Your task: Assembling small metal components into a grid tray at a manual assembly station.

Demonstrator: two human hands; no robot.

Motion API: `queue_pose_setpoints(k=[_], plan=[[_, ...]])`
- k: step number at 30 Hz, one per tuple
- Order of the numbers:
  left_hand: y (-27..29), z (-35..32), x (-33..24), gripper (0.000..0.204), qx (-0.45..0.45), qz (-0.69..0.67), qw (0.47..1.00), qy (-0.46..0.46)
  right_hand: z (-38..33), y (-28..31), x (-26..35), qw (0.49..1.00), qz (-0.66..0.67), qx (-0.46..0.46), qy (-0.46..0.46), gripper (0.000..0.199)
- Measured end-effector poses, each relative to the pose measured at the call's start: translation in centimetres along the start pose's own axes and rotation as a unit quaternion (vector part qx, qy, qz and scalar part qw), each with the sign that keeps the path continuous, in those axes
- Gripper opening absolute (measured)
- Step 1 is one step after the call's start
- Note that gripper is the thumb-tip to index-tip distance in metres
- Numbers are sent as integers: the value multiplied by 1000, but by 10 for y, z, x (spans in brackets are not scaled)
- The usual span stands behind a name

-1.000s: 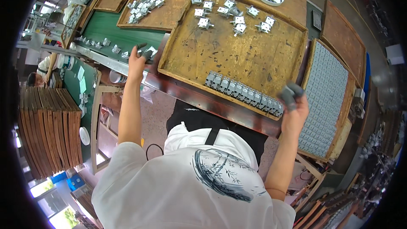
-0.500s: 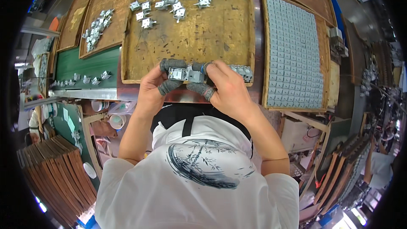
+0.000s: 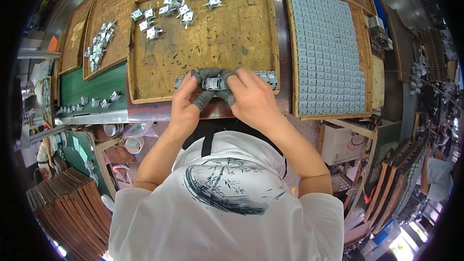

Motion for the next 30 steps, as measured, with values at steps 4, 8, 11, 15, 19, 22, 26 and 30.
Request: queue_pose_setpoints(k=[4,8,11,15,19,22,26,30], plan=[[-5,3,11,51,-25,74,997,-2,-7,-18,-8,998,-29,-57,-19,26],[2,12,11,58,-23,11,999,47,-6,-10,-14,997,18,-37,-59,26],[4,13,19,53,-1,-133,984,118,-4,-7,-20,993,88,42,-66,25],[-8,17,28,58,-21,-99,992,71,-7,-15,-20,998,-5,-6,-65,22],[-20,18,17,73,-16,200,979,-26,-7,-11,-21,994,59,-17,-88,22],[-18,21,12,77,-25,325,939,-113,-8,-10,-22,991,74,45,-100,27],[-25,25,6,69,34,239,960,-142,-14,-18,-43,963,190,104,-162,40],[-47,32,6,67,114,287,929,-206,-22,-13,-55,940,270,139,-154,43]])
Point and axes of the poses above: each hand's wrist, its own z-axis towards the middle knuckle, its own y-axis out of the back of the hand, x = y × z, the point moved 5 cm from there along z, towards the middle knuckle, and after that the axes turned 13 degrees about -z, right-handed, at the moved point
